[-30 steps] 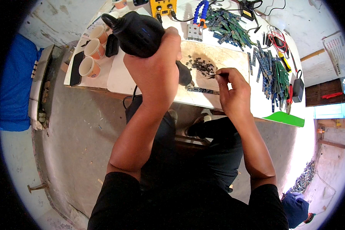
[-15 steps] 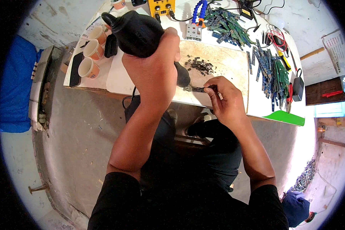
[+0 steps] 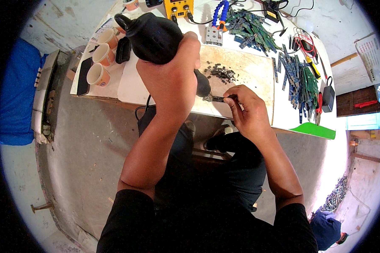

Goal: The person uses a rotary tool to scrape and remove small components from a green circuit board strip. They hold the board with tweezers in the left hand and the tool in the right, working over a wooden board to collect the debris. The process is repeated on different sections of the strip.

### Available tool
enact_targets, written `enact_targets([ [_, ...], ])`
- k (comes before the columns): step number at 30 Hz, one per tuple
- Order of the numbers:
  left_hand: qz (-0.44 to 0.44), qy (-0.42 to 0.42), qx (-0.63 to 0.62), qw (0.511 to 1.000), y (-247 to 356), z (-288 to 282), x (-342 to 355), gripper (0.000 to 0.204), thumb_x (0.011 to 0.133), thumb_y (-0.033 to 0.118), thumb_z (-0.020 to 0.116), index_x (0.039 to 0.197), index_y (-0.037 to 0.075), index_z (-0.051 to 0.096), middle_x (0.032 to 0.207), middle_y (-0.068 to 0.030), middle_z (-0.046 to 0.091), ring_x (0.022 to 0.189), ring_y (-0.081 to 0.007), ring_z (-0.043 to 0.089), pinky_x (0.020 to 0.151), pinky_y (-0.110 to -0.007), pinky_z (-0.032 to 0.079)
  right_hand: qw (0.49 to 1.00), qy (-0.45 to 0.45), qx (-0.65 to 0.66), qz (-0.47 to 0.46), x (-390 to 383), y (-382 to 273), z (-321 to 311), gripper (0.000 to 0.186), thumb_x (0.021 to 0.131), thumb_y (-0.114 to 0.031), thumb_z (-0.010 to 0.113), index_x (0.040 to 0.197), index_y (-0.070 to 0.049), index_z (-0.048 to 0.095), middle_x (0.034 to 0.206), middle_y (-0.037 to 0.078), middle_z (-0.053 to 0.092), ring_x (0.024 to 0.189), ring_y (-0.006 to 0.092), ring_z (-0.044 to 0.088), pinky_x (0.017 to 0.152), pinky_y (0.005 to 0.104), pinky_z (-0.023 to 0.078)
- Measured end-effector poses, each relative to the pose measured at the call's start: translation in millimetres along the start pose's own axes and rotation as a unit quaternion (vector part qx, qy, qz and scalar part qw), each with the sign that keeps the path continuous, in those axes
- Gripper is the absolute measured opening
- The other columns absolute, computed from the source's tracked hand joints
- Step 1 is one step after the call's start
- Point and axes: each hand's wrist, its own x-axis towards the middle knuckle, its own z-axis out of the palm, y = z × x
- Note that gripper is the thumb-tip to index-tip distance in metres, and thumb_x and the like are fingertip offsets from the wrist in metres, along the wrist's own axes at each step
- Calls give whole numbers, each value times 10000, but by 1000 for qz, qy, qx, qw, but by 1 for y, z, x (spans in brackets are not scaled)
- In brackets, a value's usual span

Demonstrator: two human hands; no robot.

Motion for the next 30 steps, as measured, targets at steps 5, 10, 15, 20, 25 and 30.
enact_targets([
  [5, -2, 1, -14, 1000, 0, 1, 0, 143, 798, -38, 689, 841, 18, 565, 636, -46, 543, 537, -158, 523, 538, -289, 417, 1000, -1, -6, 0, 1, 1, 0, 83, 868, 5, 676, 921, 18, 614, 886, 179, 628, 808, 389, 620, 711, 414, 509],
  [10, 4, 1, -14, 1000, -1, 1, 1, 155, 799, -36, 691, 837, 25, 553, 629, -44, 540, 530, -161, 520, 538, -294, 417, 1000, -3, -3, -12, 1, 2, 1, 84, 862, 11, 672, 922, 19, 615, 899, 179, 635, 827, 395, 621, 724, 425, 510],
  [15, -3, 10, -16, 1000, 2, 3, -1, 157, 799, -39, 688, 828, 26, 548, 616, -41, 535, 527, -159, 519, 538, -295, 417, 1000, -5, -6, -14, 2, 0, 1, 94, 848, 26, 670, 926, 19, 618, 901, 178, 636, 840, 396, 623, 733, 425, 512],
  [20, 0, 4, -13, 1000, 0, 1, 1, 154, 795, -42, 686, 814, 30, 551, 618, -42, 539, 529, -159, 523, 537, -295, 417, 999, -4, -10, -36, 2, 1, 1, 108, 831, 38, 670, 924, 17, 619, 909, 176, 641, 849, 392, 626, 738, 428, 515],
  [25, -5, 5, -4, 1000, 0, 0, 0, 155, 791, -40, 690, 802, 34, 554, 623, -40, 544, 531, -157, 530, 538, -293, 421, 999, -11, -14, -35, 1, 4, 1, 102, 832, 36, 658, 923, 11, 618, 922, 170, 647, 866, 389, 627, 750, 430, 519],
  [30, -12, 7, -9, 1000, 1, 1, 0, 156, 790, -35, 695, 804, 36, 556, 630, -39, 548, 531, -155, 534, 541, -292, 428, 999, -13, -21, -42, 1, 4, 0, 93, 839, 31, 654, 922, 5, 620, 926, 166, 649, 872, 386, 630, 756, 427, 522],
])
